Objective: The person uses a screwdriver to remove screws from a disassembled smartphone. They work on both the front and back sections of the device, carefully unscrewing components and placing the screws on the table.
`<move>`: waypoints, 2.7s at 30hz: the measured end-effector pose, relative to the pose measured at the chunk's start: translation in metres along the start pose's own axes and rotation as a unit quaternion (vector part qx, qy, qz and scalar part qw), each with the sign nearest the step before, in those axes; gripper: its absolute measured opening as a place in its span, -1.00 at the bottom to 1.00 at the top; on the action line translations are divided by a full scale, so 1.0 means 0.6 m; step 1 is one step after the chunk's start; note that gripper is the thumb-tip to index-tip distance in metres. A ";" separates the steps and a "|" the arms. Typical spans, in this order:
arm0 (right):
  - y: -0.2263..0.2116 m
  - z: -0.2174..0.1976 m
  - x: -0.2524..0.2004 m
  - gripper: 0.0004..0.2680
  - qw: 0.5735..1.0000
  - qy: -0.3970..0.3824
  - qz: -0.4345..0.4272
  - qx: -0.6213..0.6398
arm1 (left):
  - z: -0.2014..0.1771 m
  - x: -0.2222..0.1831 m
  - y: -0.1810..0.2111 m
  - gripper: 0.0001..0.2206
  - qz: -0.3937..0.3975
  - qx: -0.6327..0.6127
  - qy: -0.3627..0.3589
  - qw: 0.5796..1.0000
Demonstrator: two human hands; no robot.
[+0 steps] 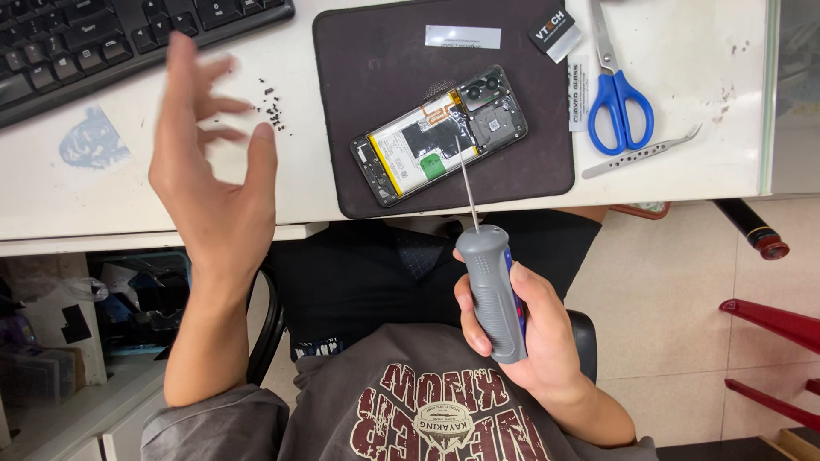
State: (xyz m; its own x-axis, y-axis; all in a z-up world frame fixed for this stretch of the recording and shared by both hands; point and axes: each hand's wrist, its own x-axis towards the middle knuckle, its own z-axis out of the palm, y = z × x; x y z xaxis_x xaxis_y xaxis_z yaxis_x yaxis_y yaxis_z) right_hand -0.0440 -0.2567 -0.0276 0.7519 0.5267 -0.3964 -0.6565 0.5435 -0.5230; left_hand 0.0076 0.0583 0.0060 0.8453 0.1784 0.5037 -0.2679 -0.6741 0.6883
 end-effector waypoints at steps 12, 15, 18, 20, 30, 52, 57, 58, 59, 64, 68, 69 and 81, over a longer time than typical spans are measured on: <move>0.007 0.039 0.011 -0.56 0.996 -0.035 0.051 0.060 | 0.048 -0.006 0.054 -0.74 -0.078 -0.175 -0.226 0.955; 0.010 0.041 0.010 -0.56 0.994 -0.047 0.057 0.079 | 0.081 -0.015 0.063 -0.76 -0.247 -0.402 -0.265 0.841; 0.013 0.043 0.009 -0.56 0.994 -0.052 0.044 0.082 | 0.106 -0.019 0.058 -0.75 -0.300 -0.464 -0.254 0.794; 0.013 0.041 0.007 -0.56 0.993 -0.054 0.049 0.089 | 0.118 -0.021 0.050 -0.73 -0.312 -0.496 -0.247 0.772; 0.035 0.036 0.000 -0.53 0.991 -0.082 0.076 0.074 | 0.132 -0.032 0.040 -0.65 -0.346 -0.607 -0.237 0.674; 0.024 0.032 0.000 -0.54 0.996 -0.085 0.011 -0.017 | 0.095 -0.037 0.065 -0.83 -0.288 -0.561 -0.267 0.729; 0.021 0.033 0.001 -0.54 0.996 -0.090 0.020 -0.006 | 0.103 -0.043 0.062 -0.84 -0.298 -0.554 -0.254 0.735; 0.022 0.034 0.001 -0.54 0.996 -0.092 0.017 -0.007 | 0.104 -0.043 0.061 -0.84 -0.298 -0.553 -0.253 0.736; 0.023 0.035 0.002 -0.53 0.995 -0.095 0.014 -0.007 | 0.105 -0.044 0.060 -0.84 -0.298 -0.551 -0.251 0.738; 0.022 0.027 -0.003 -0.52 0.997 -0.068 -0.001 -0.047 | 0.095 -0.036 0.072 -0.79 -0.311 -0.536 -0.267 0.738; 0.033 0.004 -0.011 -0.50 0.993 -0.082 -0.032 -0.082 | 0.065 -0.031 0.092 -0.67 -0.279 -0.546 -0.310 0.727; 0.034 -0.005 -0.015 -0.48 0.986 -0.083 -0.059 -0.135 | 0.057 -0.033 0.098 -0.62 -0.265 -0.546 -0.323 0.726; 0.035 -0.064 0.027 -0.48 0.893 -0.151 -0.279 -0.319 | 0.049 -0.071 0.124 -0.45 -0.033 -0.372 -0.310 0.874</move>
State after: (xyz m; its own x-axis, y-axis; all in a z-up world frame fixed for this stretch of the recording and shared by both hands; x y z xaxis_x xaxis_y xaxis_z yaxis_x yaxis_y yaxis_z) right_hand -0.0436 -0.2620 -0.0741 0.8375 0.4951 0.2311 0.0547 0.3448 -0.9371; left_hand -0.0351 -0.0205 0.0203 0.8964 -0.3794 0.2290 -0.2410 0.0165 0.9704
